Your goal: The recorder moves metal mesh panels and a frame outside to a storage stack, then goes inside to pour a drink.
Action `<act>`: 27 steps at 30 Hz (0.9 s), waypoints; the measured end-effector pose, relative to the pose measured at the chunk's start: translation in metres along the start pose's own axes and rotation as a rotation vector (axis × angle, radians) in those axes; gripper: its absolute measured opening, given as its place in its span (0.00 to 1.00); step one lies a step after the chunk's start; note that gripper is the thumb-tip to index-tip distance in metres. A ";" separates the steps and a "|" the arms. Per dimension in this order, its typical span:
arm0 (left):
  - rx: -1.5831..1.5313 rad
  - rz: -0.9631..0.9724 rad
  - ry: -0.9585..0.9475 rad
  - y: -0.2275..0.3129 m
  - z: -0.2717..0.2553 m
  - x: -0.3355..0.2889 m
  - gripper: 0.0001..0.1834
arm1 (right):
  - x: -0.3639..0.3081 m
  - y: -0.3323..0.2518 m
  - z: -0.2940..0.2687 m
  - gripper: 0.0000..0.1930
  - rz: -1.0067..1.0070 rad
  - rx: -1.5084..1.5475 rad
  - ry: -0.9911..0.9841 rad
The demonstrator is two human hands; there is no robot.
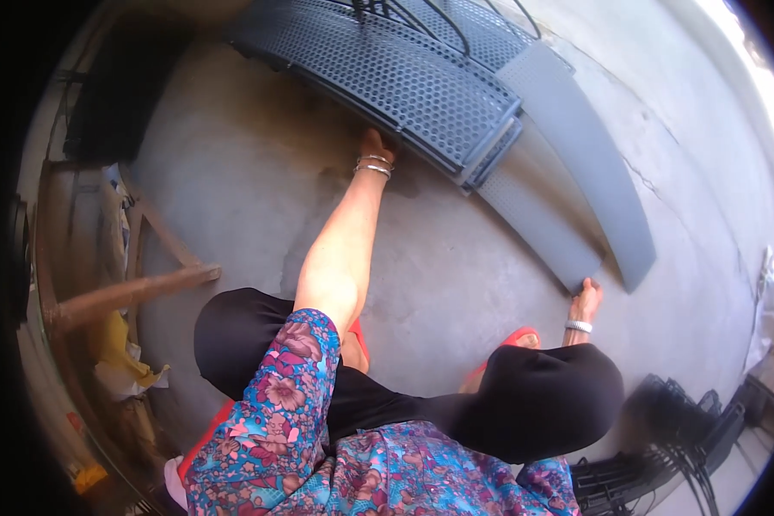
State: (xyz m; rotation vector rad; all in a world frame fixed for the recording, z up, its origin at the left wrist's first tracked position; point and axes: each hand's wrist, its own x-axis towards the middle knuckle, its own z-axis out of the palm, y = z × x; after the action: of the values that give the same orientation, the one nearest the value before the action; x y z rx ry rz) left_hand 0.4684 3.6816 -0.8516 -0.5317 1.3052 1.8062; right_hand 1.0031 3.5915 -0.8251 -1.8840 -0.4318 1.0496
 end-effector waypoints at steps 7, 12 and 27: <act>-0.043 -0.119 0.000 0.020 0.020 -0.041 0.19 | 0.000 -0.013 0.016 0.07 0.023 0.184 -0.186; -0.129 -0.160 -0.034 0.031 0.025 -0.049 0.24 | -0.003 -0.015 0.013 0.09 -0.004 0.183 -0.203; 1.600 0.486 -0.159 -0.049 0.000 0.110 0.15 | 0.011 -0.021 -0.015 0.18 0.065 -0.011 -0.577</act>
State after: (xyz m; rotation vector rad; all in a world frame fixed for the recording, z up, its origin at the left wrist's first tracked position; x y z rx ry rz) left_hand 0.4454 3.7281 -0.9601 0.8297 2.3073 0.5694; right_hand 1.0239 3.6017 -0.8092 -1.5886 -0.7055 1.6396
